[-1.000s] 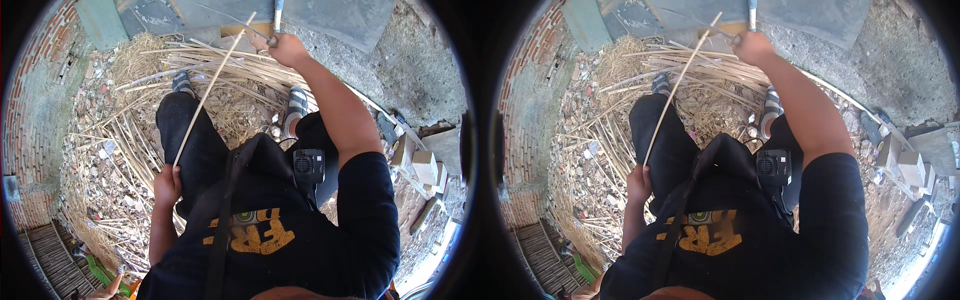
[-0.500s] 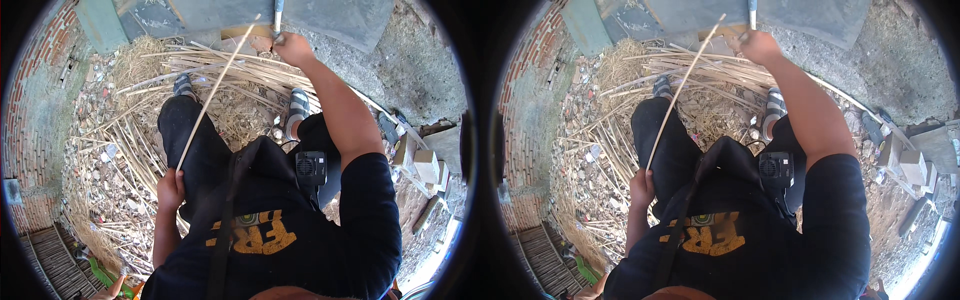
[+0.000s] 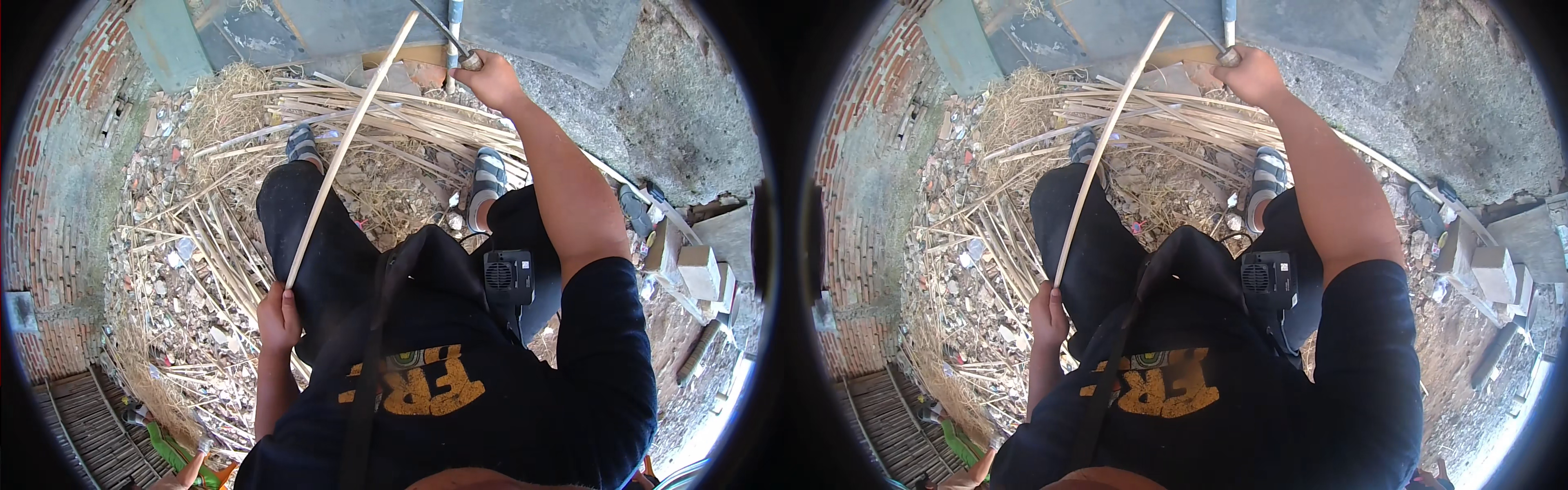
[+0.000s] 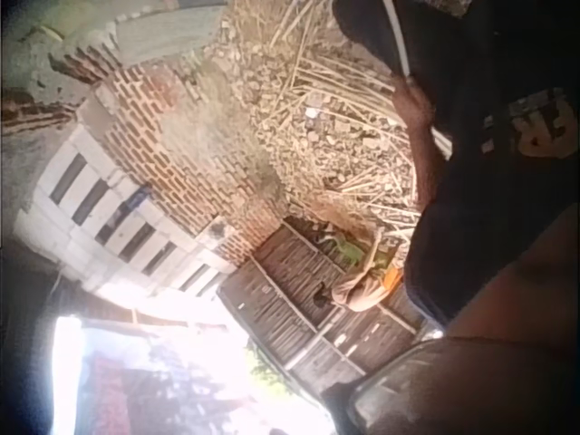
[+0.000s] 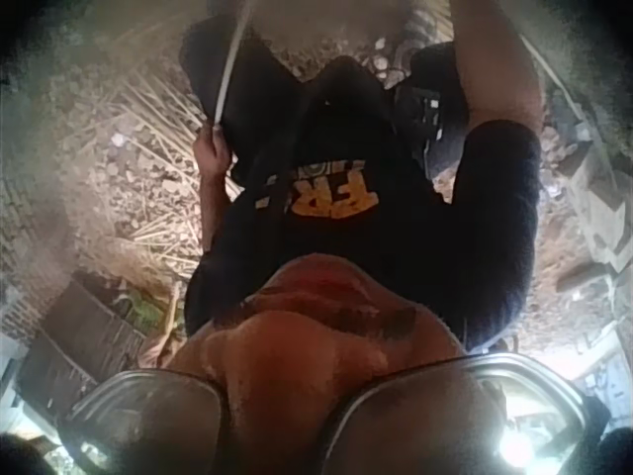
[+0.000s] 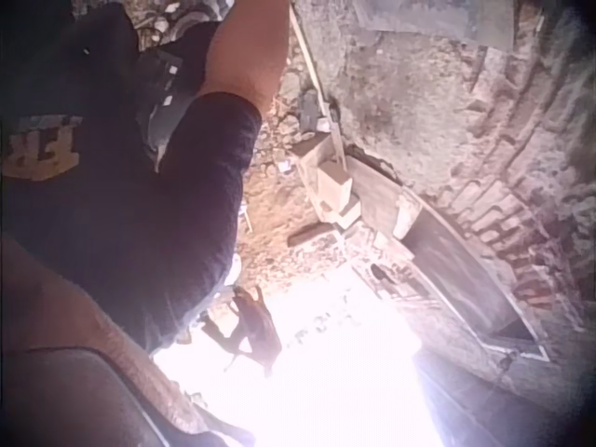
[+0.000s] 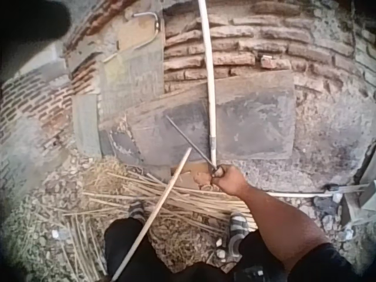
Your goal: The person shaves thin strips of bamboo using a knife, holding the strip with one hand and drawing the blade along its length to smooth it while sitting on the ground.
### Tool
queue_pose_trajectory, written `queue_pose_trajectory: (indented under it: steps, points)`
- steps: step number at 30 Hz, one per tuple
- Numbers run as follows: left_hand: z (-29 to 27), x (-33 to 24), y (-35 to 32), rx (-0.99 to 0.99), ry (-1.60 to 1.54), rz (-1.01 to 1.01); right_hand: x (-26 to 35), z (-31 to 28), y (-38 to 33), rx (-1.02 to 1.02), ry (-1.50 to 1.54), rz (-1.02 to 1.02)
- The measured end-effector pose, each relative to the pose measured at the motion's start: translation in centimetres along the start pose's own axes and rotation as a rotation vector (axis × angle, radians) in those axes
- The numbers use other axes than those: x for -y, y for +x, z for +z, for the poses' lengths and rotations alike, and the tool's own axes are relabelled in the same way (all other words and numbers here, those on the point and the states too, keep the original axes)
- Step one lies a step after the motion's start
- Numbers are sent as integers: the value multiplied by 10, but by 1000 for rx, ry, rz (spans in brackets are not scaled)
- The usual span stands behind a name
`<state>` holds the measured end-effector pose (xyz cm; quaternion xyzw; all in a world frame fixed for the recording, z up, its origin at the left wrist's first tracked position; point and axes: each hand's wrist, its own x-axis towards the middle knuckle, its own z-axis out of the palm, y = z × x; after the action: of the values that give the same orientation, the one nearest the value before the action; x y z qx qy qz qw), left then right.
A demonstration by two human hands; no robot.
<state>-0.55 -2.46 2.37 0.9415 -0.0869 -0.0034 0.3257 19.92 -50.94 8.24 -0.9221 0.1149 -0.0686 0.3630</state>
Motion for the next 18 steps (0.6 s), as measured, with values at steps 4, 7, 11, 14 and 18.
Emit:
queue_pose_trajectory:
  steps: [4, 7, 11, 14, 18]
  points:
    - [-2, -6, -4, -19, -50, -21, -4, 0, 0, -18, 118, -26]
    - [-3, -10, -4, -26, -69, -42, -14, 1, 4, -86, 161, -57]
    - [-3, -6, -6, -111, -74, -115, -13, 0, 4, -132, 141, -82]
    - [-5, -16, -3, -113, -34, -152, -14, 1, 2, -157, 82, -132]
    - [0, -22, -1, -103, -65, -97, 2, 0, -10, -88, -13, -202]
